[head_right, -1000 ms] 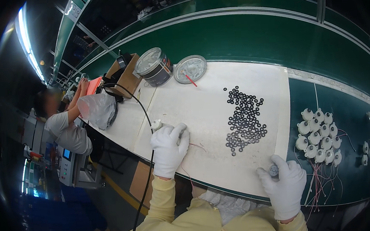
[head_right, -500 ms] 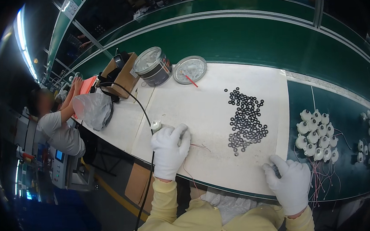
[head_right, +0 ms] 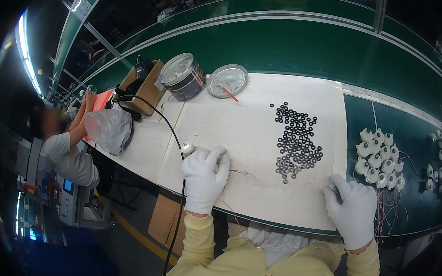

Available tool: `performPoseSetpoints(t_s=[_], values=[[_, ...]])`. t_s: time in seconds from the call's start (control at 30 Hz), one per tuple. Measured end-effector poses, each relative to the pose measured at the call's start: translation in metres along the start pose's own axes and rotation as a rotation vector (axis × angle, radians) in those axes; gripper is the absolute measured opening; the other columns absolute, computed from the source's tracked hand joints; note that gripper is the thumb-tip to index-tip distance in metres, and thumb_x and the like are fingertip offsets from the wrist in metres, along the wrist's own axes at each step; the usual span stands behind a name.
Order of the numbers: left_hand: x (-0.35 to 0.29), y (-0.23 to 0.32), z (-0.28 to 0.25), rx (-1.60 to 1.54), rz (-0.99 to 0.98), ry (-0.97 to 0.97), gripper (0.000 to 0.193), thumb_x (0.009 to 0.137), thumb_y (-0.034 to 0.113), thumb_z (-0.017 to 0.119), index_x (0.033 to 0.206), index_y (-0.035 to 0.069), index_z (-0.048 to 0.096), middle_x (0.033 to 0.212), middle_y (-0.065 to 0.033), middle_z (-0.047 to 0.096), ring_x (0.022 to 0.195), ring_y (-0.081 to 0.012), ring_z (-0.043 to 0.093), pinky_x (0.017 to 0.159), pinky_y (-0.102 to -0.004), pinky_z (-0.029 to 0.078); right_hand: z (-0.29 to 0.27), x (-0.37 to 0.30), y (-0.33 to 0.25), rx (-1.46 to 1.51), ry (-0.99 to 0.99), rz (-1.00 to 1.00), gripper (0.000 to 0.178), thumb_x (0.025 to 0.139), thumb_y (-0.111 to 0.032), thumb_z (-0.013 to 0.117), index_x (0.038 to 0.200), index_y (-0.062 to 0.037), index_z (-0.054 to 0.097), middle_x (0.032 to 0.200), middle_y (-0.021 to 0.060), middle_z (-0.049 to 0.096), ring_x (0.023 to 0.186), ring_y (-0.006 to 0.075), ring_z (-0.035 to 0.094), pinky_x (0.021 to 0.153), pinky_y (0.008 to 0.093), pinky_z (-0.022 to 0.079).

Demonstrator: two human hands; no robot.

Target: The person assembles small white plastic components by inserting black circular washers into their holes. They pick up each component, place a washer, and set the finished unit aside on the table. The process is repeated continuously with components and washers arranged on the work surface.

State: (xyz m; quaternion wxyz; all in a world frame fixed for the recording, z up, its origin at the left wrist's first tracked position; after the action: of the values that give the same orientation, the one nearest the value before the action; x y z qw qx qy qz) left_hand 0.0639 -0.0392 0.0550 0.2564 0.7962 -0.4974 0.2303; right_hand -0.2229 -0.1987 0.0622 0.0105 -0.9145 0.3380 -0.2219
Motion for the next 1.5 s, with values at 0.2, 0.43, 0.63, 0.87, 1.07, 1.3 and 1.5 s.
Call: performPoseSetpoints(t_s=[0.2, 0.43, 0.63, 0.87, 1.07, 1.3, 1.5], values=[[0.0, 0.0, 0.001, 0.0, -0.001, 0.002, 0.012, 0.086, 0.014, 0.077, 0.097, 0.009, 0.075, 0.069, -0.0055, 0.054, 0.069, -0.0277, 0.059, 0.066, -0.0445, 0.045, 0.006, 0.0, 0.007, 0.121, -0.056, 0.068, 0.028, 0.086, -0.029, 0.081, 0.105, -0.0098, 0.076, 0.073, 0.0064, 0.067, 0.063, 0.0276, 0.062, 0.064, 0.042, 0.044], [0.0, 0.001, 0.0, -0.005, -0.003, 0.013, 0.011, 0.087, 0.014, 0.077, 0.096, 0.009, 0.075, 0.068, -0.0057, 0.054, 0.069, -0.0277, 0.059, 0.066, -0.0441, 0.046, 0.004, 0.003, 0.005, 0.154, -0.072, 0.087, 0.028, 0.087, -0.029, 0.08, 0.105, -0.0074, 0.076, 0.08, 0.0106, 0.073, 0.066, 0.0299, 0.066, 0.064, 0.0425, 0.048], [-0.001, 0.0, 0.0, -0.006, -0.013, -0.002, 0.012, 0.087, 0.014, 0.077, 0.098, 0.009, 0.075, 0.069, -0.0055, 0.055, 0.07, -0.0274, 0.059, 0.067, -0.0436, 0.046, 0.005, 0.007, 0.005, 0.176, -0.121, 0.131, 0.026, 0.091, -0.028, 0.077, 0.105, -0.0064, 0.076, 0.081, 0.0121, 0.073, 0.067, 0.0315, 0.068, 0.064, 0.0434, 0.05], [-0.001, 0.0, -0.001, -0.003, -0.02, -0.011, 0.012, 0.087, 0.015, 0.077, 0.099, 0.01, 0.075, 0.07, -0.0055, 0.056, 0.071, -0.0275, 0.06, 0.068, -0.0438, 0.046, 0.006, 0.005, 0.005, 0.157, -0.094, 0.11, 0.026, 0.092, -0.028, 0.075, 0.106, -0.0057, 0.076, 0.081, 0.0123, 0.074, 0.067, 0.0318, 0.068, 0.064, 0.0429, 0.051], [-0.001, 0.0, 0.0, -0.027, -0.019, -0.009, 0.011, 0.087, 0.014, 0.077, 0.097, 0.009, 0.075, 0.07, -0.0058, 0.056, 0.07, -0.0279, 0.06, 0.068, -0.0447, 0.046, 0.006, 0.005, 0.005, 0.171, -0.07, 0.111, 0.024, 0.091, -0.026, 0.076, 0.106, -0.0063, 0.076, 0.079, 0.0121, 0.073, 0.066, 0.0314, 0.068, 0.064, 0.0429, 0.051], [-0.003, 0.001, 0.001, -0.029, 0.05, 0.024, 0.013, 0.087, 0.01, 0.076, 0.1, 0.008, 0.075, 0.072, -0.0057, 0.059, 0.07, -0.0282, 0.06, 0.071, -0.0437, 0.047, 0.0, 0.007, -0.001, 0.169, 0.031, 0.038, 0.02, 0.086, -0.023, 0.08, 0.101, -0.0105, 0.076, 0.073, 0.0094, 0.068, 0.064, 0.0317, 0.066, 0.061, 0.0445, 0.048], [-0.006, 0.002, 0.005, -0.149, 0.173, 0.008, 0.021, 0.086, 0.005, 0.074, 0.108, 0.006, 0.075, 0.076, -0.0065, 0.062, 0.071, -0.0284, 0.058, 0.071, -0.0431, 0.046, -0.001, 0.011, 0.01, 0.514, 0.011, 0.136, 0.022, 0.088, -0.016, 0.08, 0.108, -0.0063, 0.077, 0.077, 0.0099, 0.071, 0.062, 0.0228, 0.066, 0.059, 0.0349, 0.05]])
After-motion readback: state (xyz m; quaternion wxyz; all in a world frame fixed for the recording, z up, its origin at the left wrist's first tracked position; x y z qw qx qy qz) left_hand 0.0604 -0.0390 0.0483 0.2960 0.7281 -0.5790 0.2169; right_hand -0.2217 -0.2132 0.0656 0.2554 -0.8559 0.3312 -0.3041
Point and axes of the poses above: each hand's wrist, its own x-axis towards the middle knuckle, its own z-axis out of the palm, y = z × x, the point moved 5 cm from there along x, towards the middle knuckle
